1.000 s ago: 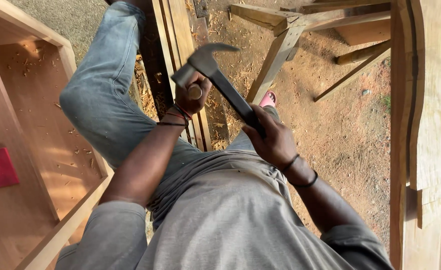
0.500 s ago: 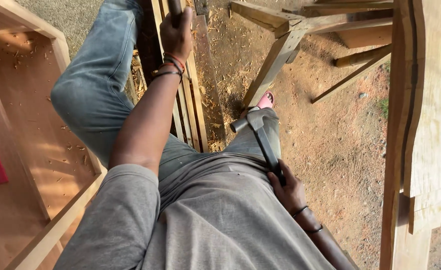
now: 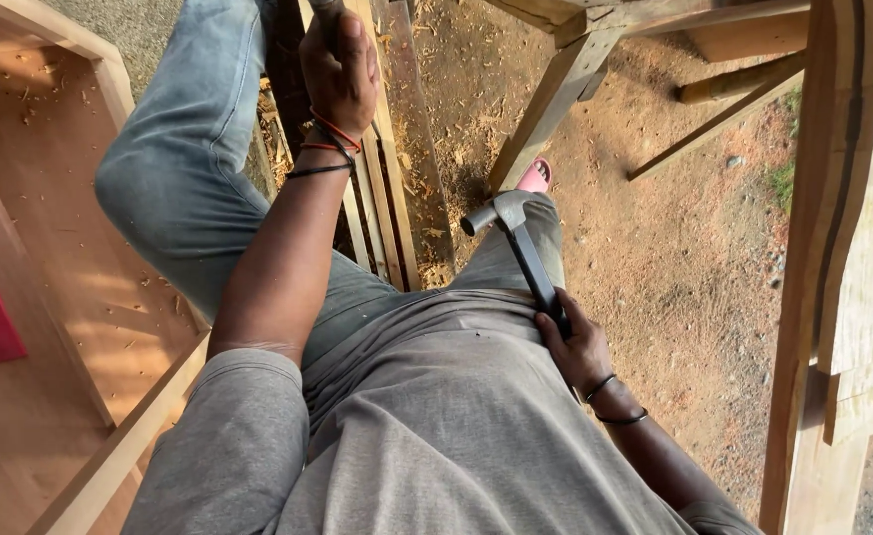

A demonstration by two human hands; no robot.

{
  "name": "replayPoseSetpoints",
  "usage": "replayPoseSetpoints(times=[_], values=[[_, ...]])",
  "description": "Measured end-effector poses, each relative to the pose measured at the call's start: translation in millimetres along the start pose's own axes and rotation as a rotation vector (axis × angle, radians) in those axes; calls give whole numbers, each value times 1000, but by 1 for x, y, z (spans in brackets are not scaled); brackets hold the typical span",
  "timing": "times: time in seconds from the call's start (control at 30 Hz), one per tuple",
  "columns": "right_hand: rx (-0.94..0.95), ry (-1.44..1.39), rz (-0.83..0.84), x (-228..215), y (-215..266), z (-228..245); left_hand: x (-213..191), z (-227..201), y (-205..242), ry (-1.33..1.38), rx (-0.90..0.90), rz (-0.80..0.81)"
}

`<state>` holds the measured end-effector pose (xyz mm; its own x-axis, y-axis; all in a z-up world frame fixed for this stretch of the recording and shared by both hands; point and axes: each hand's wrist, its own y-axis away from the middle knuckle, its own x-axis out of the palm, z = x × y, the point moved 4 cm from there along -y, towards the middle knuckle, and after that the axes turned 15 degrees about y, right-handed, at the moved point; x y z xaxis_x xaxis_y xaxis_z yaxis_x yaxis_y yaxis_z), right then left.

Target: Using a hammer and chisel to shape and assemble a wooden furniture joint.

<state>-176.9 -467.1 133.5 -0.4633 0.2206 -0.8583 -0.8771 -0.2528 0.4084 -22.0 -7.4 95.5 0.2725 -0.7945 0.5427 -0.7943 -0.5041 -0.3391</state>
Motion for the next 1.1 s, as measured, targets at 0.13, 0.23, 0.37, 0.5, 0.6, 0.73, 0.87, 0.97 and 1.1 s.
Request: replayPoseSetpoints(times=[0.13, 0.23, 0.37, 0.5, 0.6, 0.73, 0.87, 0.97, 1.1], values=[[67, 34, 46, 1, 1, 0, -3, 9, 2, -23, -29, -5], [9, 53, 6, -2, 0, 3, -14, 23, 1, -113, -31, -20], [-4, -1, 21, 1, -1, 1, -22, 27, 0, -182, -30, -7], [8, 44, 30, -3, -1, 4, -23, 35, -1, -318, 32, 7], [18, 35, 31, -4, 0, 7, -22, 37, -1, -321, 100, 40], [-1, 37, 25, -6, 0, 8, -25, 39, 3, -398, 122, 34], [8, 68, 53, -6, -1, 9, -33, 51, 5, -464, 137, 71], [19, 66, 61, -7, -1, 11, -47, 77, 10, -553, 85, 73], [26, 68, 54, -6, 0, 9, -39, 88, 9, -767, 75, 110]])
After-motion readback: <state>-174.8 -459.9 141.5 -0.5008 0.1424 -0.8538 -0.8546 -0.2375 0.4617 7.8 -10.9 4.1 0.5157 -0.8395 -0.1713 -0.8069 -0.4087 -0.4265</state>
